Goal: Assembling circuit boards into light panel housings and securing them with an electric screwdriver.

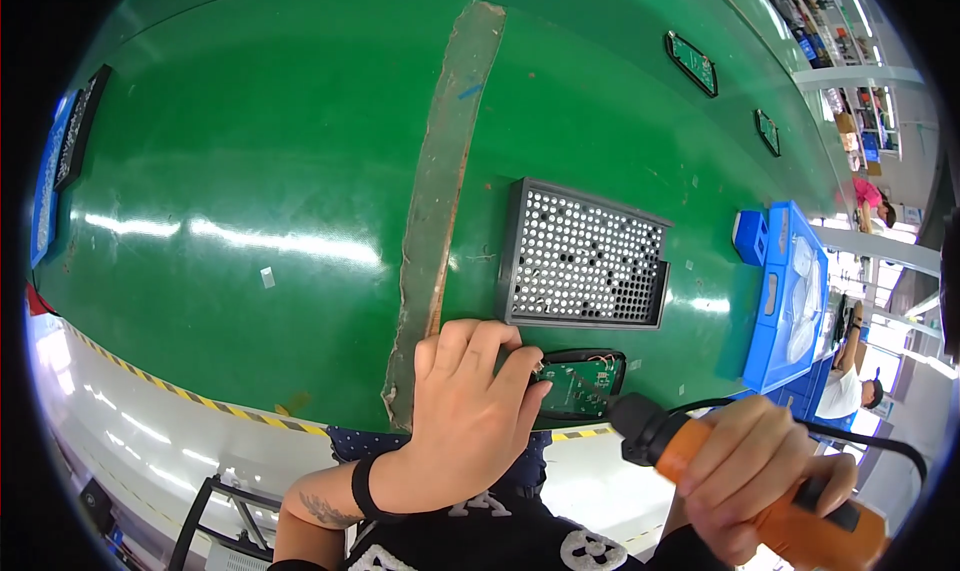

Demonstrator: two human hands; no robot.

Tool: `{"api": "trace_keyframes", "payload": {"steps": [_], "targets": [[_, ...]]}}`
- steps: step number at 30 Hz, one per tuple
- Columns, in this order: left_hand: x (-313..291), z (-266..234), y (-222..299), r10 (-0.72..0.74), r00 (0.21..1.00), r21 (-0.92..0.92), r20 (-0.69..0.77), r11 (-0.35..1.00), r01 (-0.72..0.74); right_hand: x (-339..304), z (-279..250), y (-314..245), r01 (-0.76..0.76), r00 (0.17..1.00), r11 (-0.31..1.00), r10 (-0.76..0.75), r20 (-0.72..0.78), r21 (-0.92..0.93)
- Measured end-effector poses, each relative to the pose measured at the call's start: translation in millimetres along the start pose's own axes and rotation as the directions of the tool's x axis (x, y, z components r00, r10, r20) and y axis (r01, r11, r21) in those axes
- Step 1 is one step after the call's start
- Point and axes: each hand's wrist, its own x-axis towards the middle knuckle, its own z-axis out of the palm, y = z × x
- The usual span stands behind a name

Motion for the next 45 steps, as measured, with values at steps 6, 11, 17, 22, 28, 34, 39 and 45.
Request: {"api": "trace_keyframes", "payload": {"steps": [6, 11, 17, 22, 28, 34, 39, 45], "targets": [[-1, -4, 0, -0.007, 1.000, -0.015, 0.006, 1.000, 0.007, -11, 13, 9, 0.053, 0.998, 0.997, -0.055, 0.035, 0.049], [-2, -3, -1, -0.002, 1.000, -0.030, -0.003, 1.000, 0.002, -7, 7, 2, -0.089, 0.990, 0.996, 0.086, 0.109, 0.020], [-2, -2, -1, -0.005, 1.000, -0.028, -0.005, 1.000, 0.005, -4, 7, 0, -0.234, 0.957, 0.972, 0.225, 0.184, 0.026], [-2, -3, -1, -0.001, 1.000, -0.030, -0.003, 1.000, 0.001, -8, 4, 5, -0.154, 0.967, 0.988, 0.143, 0.209, 0.034], [-3, -2, -2, -0.004, 1.000, -0.027, -0.005, 1.000, 0.004, -11, 14, 11, -0.022, 1.000, 0.998, 0.022, 0.005, -0.057], [-1, -1, 0, 0.007, 1.000, -0.045, -0.014, 0.999, -0.007, -9, 14, 5, -0.065, 0.998, 0.995, 0.065, -0.006, -0.078], [-2, -2, -1, 0.000, 1.000, -0.020, -0.008, 1.000, 0.000, -2, 12, 3, -0.257, 0.943, 0.966, 0.247, 0.223, 0.016], [-2, -5, -3, 0.014, 1.000, 0.037, -0.012, 0.999, -0.014, -1, 22, 9, -0.227, 0.956, 0.971, 0.236, 0.173, -0.070]]}}
